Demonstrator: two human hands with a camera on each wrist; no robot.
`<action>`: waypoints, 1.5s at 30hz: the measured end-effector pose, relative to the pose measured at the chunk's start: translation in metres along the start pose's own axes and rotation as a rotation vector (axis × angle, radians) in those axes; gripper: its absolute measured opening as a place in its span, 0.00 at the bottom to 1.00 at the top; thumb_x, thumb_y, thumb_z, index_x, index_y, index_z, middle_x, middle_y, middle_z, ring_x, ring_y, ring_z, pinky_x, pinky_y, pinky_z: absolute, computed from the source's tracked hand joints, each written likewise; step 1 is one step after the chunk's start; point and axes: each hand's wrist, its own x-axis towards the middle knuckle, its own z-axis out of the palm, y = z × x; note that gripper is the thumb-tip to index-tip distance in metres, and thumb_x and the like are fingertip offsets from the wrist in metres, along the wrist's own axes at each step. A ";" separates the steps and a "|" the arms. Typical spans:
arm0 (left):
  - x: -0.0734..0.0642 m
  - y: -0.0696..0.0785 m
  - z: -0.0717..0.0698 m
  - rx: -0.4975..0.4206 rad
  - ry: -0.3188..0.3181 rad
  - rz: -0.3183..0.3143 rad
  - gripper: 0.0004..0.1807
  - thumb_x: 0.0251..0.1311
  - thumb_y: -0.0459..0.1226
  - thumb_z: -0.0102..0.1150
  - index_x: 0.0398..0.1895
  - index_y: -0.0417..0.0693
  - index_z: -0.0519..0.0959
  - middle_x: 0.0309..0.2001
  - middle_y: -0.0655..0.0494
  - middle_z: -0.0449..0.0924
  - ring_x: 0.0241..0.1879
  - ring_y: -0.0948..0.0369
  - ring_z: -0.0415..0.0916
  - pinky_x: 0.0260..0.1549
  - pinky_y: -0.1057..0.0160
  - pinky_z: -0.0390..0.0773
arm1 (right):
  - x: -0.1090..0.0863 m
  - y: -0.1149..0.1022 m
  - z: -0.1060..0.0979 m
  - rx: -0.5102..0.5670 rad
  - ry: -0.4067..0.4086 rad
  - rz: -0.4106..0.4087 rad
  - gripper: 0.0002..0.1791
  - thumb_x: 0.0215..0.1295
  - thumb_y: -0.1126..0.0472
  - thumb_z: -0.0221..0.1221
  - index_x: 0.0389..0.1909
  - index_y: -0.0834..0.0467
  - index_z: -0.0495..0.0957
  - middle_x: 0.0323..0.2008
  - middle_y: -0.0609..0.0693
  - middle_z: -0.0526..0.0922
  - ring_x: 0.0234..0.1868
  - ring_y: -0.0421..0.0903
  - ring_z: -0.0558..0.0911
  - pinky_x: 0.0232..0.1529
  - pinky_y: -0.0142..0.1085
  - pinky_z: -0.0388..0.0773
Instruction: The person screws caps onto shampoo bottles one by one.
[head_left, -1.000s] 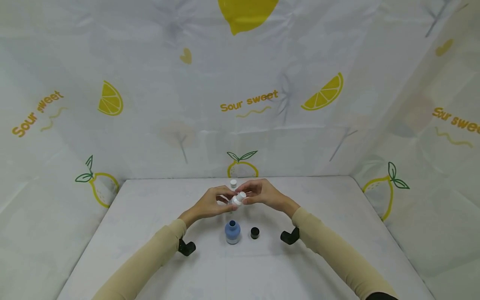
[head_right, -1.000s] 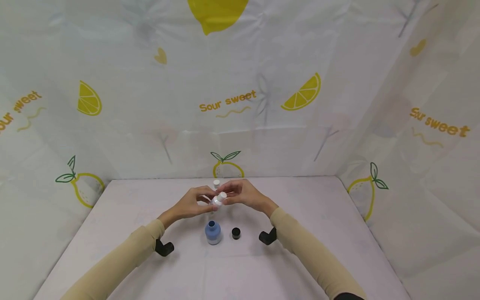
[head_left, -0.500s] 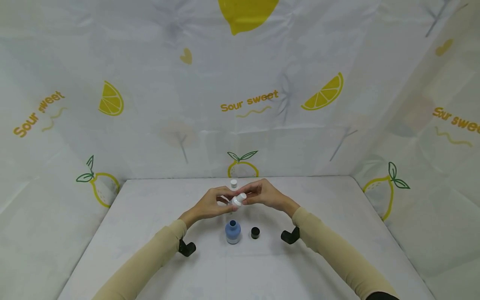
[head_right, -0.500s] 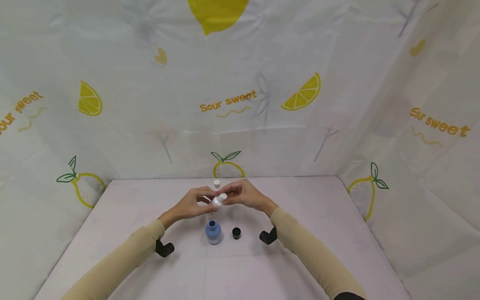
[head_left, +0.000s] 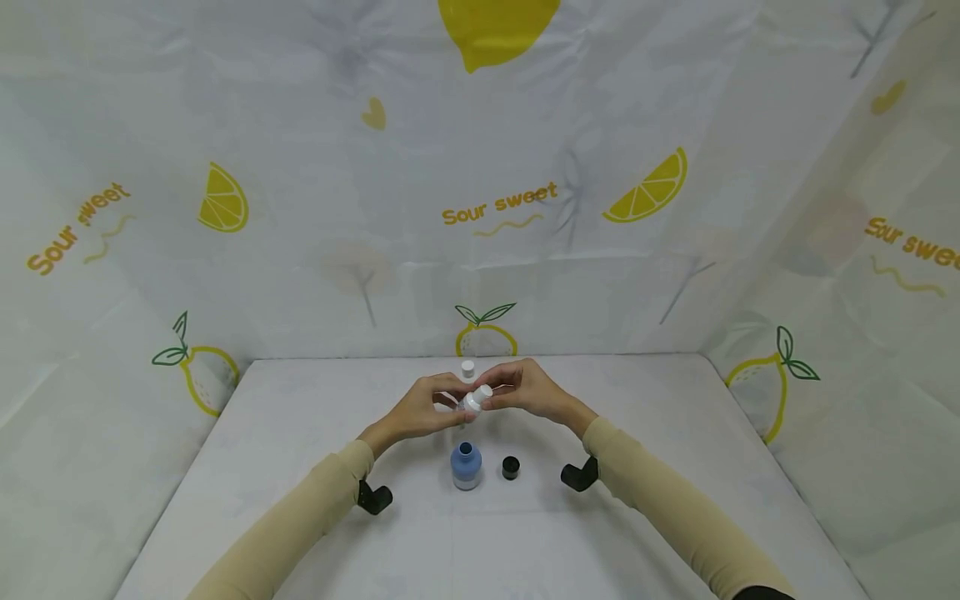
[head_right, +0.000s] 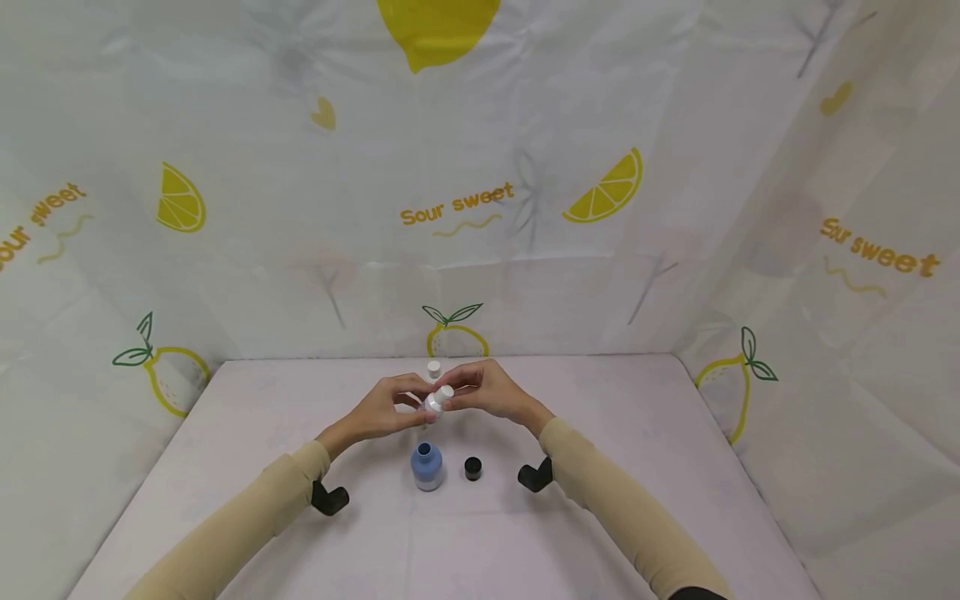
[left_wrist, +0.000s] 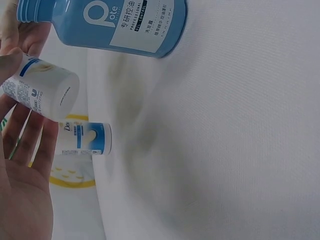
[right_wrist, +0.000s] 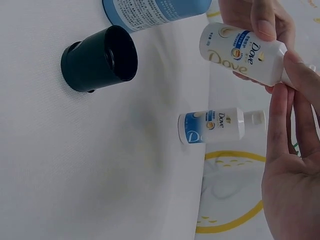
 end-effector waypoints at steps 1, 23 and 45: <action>0.000 0.000 0.000 0.002 0.002 -0.001 0.24 0.64 0.38 0.79 0.63 0.44 0.87 0.51 0.50 0.88 0.50 0.63 0.84 0.53 0.58 0.91 | 0.000 0.000 0.000 -0.002 0.003 -0.001 0.18 0.63 0.68 0.76 0.55 0.61 0.89 0.54 0.52 0.92 0.52 0.41 0.90 0.56 0.34 0.90; 0.002 0.000 0.001 0.008 0.010 0.017 0.24 0.62 0.38 0.80 0.61 0.43 0.88 0.51 0.49 0.87 0.50 0.65 0.84 0.50 0.66 0.90 | 0.000 -0.004 0.005 -0.064 0.072 -0.023 0.15 0.60 0.71 0.77 0.46 0.65 0.84 0.43 0.50 0.87 0.41 0.40 0.86 0.45 0.27 0.88; 0.002 0.000 0.002 0.009 0.014 0.037 0.23 0.62 0.37 0.80 0.60 0.42 0.88 0.50 0.48 0.88 0.50 0.64 0.84 0.52 0.51 0.92 | 0.003 -0.001 0.009 -0.103 0.109 -0.043 0.15 0.59 0.68 0.79 0.41 0.61 0.82 0.38 0.46 0.84 0.36 0.40 0.82 0.40 0.28 0.85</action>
